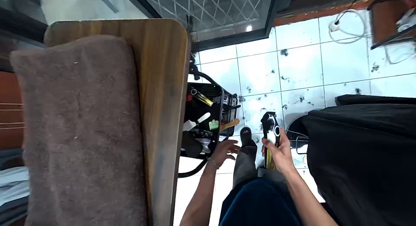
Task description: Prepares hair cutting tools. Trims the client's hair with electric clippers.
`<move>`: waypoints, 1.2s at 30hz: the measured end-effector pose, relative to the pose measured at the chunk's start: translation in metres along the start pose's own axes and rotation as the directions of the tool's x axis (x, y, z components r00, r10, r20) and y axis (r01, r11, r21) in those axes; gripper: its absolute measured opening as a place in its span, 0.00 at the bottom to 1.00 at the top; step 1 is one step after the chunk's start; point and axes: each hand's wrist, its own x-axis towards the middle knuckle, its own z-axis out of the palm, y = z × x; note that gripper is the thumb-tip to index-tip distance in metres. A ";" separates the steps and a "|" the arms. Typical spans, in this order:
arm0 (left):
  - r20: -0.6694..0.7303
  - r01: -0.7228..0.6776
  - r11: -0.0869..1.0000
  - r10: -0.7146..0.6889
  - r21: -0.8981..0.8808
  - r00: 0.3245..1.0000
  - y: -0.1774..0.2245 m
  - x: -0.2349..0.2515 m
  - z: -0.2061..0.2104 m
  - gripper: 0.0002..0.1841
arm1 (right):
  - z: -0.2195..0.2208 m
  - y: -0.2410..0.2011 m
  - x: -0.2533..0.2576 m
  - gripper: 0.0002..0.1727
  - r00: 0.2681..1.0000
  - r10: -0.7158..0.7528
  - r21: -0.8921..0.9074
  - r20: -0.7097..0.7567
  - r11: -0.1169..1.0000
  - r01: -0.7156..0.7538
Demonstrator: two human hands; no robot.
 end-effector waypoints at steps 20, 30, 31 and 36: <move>-0.320 -0.098 0.986 0.136 0.132 0.938 -0.172 -0.002 0.110 0.29 | -0.140 0.079 0.013 0.42 0.934 0.356 -0.765 0.019 0.607 -0.216; 0.364 -0.666 0.503 0.574 0.550 0.734 -0.014 0.044 0.133 0.30 | -0.154 0.003 0.066 0.36 0.947 0.312 -0.909 0.078 0.412 -0.061; 0.373 -0.660 0.489 0.562 0.571 0.739 -0.004 0.047 0.131 0.30 | -0.158 -0.002 0.068 0.35 0.960 0.275 -0.893 0.052 0.444 -0.078; 0.360 -0.682 0.426 0.617 0.595 0.700 0.015 0.059 0.121 0.29 | -0.159 -0.017 0.078 0.37 0.983 0.182 -0.873 -0.003 0.479 -0.091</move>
